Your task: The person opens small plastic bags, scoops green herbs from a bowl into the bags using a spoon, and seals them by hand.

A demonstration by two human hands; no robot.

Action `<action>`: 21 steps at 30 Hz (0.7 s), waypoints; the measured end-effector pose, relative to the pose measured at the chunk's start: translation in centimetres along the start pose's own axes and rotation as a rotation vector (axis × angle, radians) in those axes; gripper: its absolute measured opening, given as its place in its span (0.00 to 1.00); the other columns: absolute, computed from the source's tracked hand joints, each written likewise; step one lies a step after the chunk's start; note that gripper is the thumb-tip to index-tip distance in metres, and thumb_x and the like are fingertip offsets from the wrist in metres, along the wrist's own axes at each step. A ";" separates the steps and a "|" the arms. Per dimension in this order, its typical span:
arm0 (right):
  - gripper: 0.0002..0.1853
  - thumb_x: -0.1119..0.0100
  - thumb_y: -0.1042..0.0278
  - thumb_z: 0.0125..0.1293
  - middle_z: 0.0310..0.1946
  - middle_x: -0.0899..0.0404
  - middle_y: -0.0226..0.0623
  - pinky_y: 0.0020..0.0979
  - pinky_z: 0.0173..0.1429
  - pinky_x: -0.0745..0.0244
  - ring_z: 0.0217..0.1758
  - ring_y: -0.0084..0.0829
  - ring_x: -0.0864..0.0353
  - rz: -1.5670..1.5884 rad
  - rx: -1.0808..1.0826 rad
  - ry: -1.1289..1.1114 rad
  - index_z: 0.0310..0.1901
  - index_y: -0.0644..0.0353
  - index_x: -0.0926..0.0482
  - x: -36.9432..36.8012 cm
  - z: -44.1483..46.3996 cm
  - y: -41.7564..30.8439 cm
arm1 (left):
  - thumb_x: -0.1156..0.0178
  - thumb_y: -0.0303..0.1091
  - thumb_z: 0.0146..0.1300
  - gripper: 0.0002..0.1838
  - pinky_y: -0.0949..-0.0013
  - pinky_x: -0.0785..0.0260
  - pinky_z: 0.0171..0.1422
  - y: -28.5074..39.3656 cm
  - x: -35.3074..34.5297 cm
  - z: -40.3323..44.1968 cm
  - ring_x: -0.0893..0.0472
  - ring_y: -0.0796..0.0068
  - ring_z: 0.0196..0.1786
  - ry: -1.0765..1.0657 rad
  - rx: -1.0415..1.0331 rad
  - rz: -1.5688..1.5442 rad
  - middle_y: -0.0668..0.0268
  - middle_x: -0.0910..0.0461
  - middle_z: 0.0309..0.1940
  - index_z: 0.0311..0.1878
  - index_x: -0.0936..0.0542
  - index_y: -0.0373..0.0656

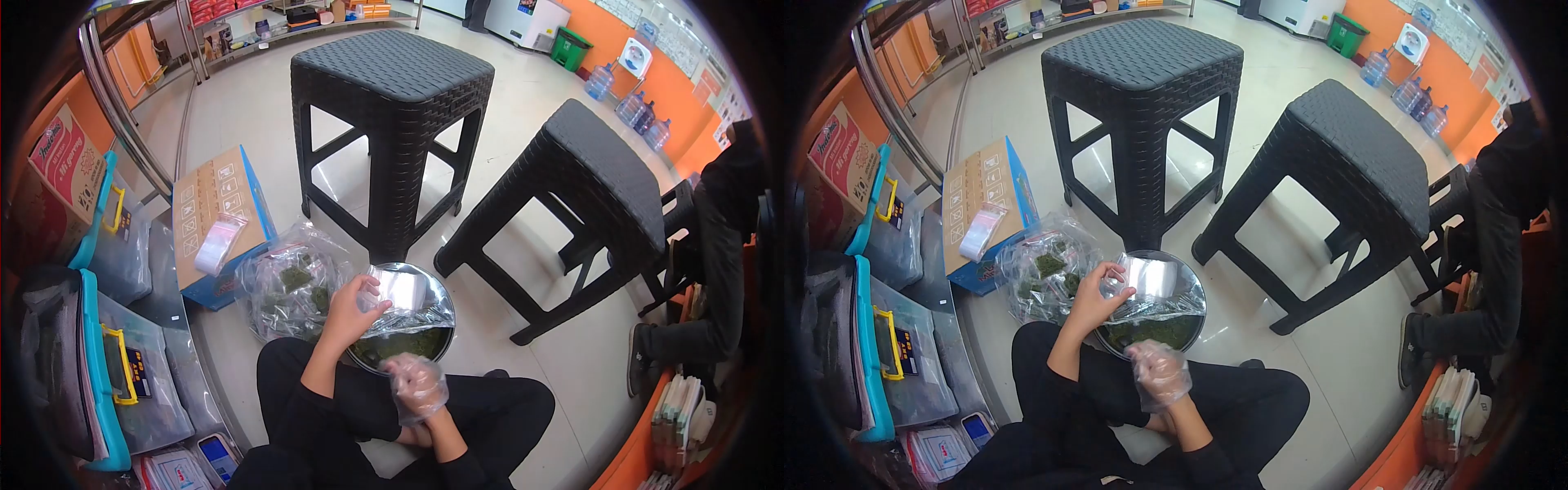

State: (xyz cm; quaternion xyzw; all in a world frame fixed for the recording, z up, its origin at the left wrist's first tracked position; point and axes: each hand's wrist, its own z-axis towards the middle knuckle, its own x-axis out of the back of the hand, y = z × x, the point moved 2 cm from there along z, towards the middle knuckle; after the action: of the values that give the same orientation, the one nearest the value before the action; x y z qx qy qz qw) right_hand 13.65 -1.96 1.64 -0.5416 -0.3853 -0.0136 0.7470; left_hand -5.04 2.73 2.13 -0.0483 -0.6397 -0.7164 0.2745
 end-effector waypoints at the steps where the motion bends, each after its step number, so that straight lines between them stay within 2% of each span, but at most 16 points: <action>1: 0.10 0.49 0.63 0.67 0.34 0.17 0.36 0.39 0.41 0.24 0.37 0.41 0.18 0.030 -0.070 0.055 0.35 0.52 0.16 0.1 0.0 0.3 | 0.27 0.37 0.50 0.21 0.66 0.31 0.52 0.0 -0.1 -0.1 0.21 0.70 0.42 -0.007 0.012 -0.007 0.65 0.20 0.33 0.45 0.23 0.41; 2: 0.11 0.48 0.63 0.67 0.33 0.17 0.36 0.39 0.41 0.24 0.36 0.41 0.18 0.058 -0.141 0.110 0.34 0.52 0.16 0.2 0.0 0.6 | 0.27 0.37 0.50 0.21 0.66 0.31 0.52 0.0 -0.1 -0.1 0.21 0.70 0.42 -0.011 0.012 -0.004 0.65 0.20 0.33 0.45 0.24 0.41; 5: 0.12 0.49 0.64 0.68 0.31 0.17 0.38 0.37 0.41 0.24 0.34 0.41 0.18 0.028 -0.069 0.068 0.34 0.54 0.16 -0.4 -0.1 1.2 | 0.27 0.37 0.50 0.21 0.66 0.31 0.51 0.0 -0.2 0.1 0.21 0.70 0.41 -0.020 0.009 0.011 0.65 0.20 0.33 0.44 0.24 0.41; 6: 0.13 0.50 0.64 0.70 0.29 0.17 0.38 0.34 0.40 0.25 0.31 0.36 0.18 0.133 -0.029 0.161 0.34 0.58 0.17 -1.4 -0.3 2.3 | 0.27 0.37 0.50 0.21 0.66 0.31 0.51 0.0 -0.2 0.1 0.21 0.70 0.41 -0.020 0.012 0.019 0.65 0.20 0.33 0.44 0.25 0.41; 9: 0.15 0.51 0.63 0.72 0.27 0.17 0.35 0.32 0.37 0.26 0.30 0.30 0.19 0.457 -0.366 0.253 0.34 0.62 0.18 -2.1 -0.4 4.9 | 0.27 0.37 0.51 0.21 0.66 0.31 0.50 -0.4 -0.2 -0.1 0.21 0.70 0.40 -0.012 0.021 0.021 0.64 0.20 0.33 0.44 0.25 0.40; 10: 0.17 0.53 0.60 0.74 0.23 0.21 0.32 0.29 0.28 0.28 0.24 0.25 0.21 0.582 -0.325 0.357 0.34 0.62 0.19 -2.4 -0.2 5.7 | 0.27 0.37 0.51 0.21 0.66 0.31 0.50 -0.4 -0.2 -0.1 0.21 0.70 0.40 -0.010 0.019 0.016 0.64 0.20 0.33 0.44 0.26 0.40; 13: 0.18 0.54 0.57 0.75 0.20 0.24 0.32 0.26 0.20 0.33 0.16 0.24 0.26 0.881 -0.733 0.443 0.35 0.62 0.21 -2.4 -0.7 6.8 | 0.28 0.38 0.52 0.24 0.66 0.32 0.51 -0.5 -0.3 -0.2 0.22 0.69 0.43 -0.001 0.052 0.053 0.63 0.21 0.36 0.47 0.28 0.40; 14: 0.18 0.54 0.54 0.75 0.19 0.26 0.31 0.24 0.14 0.39 0.11 0.23 0.29 0.907 -0.761 0.482 0.37 0.61 0.22 -2.3 -0.6 6.9 | 0.28 0.39 0.53 0.25 0.65 0.32 0.52 -1.1 -0.5 -0.2 0.21 0.67 0.45 0.005 0.074 0.000 0.62 0.20 0.37 0.48 0.28 0.40; 16: 0.18 0.53 0.54 0.74 0.19 0.26 0.31 0.25 0.12 0.40 0.10 0.25 0.28 0.918 -0.797 0.494 0.38 0.60 0.22 -2.3 -0.7 7.3 | 0.28 0.40 0.54 0.27 0.62 0.32 0.54 -2.1 -0.9 0.0 0.21 0.64 0.48 0.015 0.119 -0.103 0.61 0.20 0.38 0.50 0.30 0.39; 19: 0.17 0.52 0.55 0.74 0.19 0.25 0.30 0.26 0.10 0.41 0.09 0.26 0.28 0.985 -0.803 0.519 0.39 0.60 0.22 -2.1 -0.8 7.9 | 0.32 0.37 0.60 0.22 0.67 0.34 0.57 -2.6 -0.9 -0.2 0.24 0.68 0.51 -0.033 0.425 -0.706 0.64 0.23 0.41 0.51 0.30 0.43; 21: 0.18 0.52 0.53 0.74 0.21 0.25 0.30 0.25 0.11 0.41 0.10 0.25 0.28 0.986 -0.803 0.525 0.39 0.60 0.22 -1.6 -0.8 8.1 | 0.33 0.37 0.61 0.18 0.65 0.33 0.58 -2.3 -0.6 -0.2 0.24 0.67 0.51 -0.022 0.533 -0.997 0.65 0.23 0.39 0.50 0.29 0.44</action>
State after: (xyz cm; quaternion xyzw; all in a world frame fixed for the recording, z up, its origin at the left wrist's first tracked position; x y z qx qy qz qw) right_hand 16.50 0.10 -5.84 -0.8673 0.1348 0.0554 0.4761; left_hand -5.55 2.77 -0.23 0.3233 -0.7468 -0.5724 -0.1013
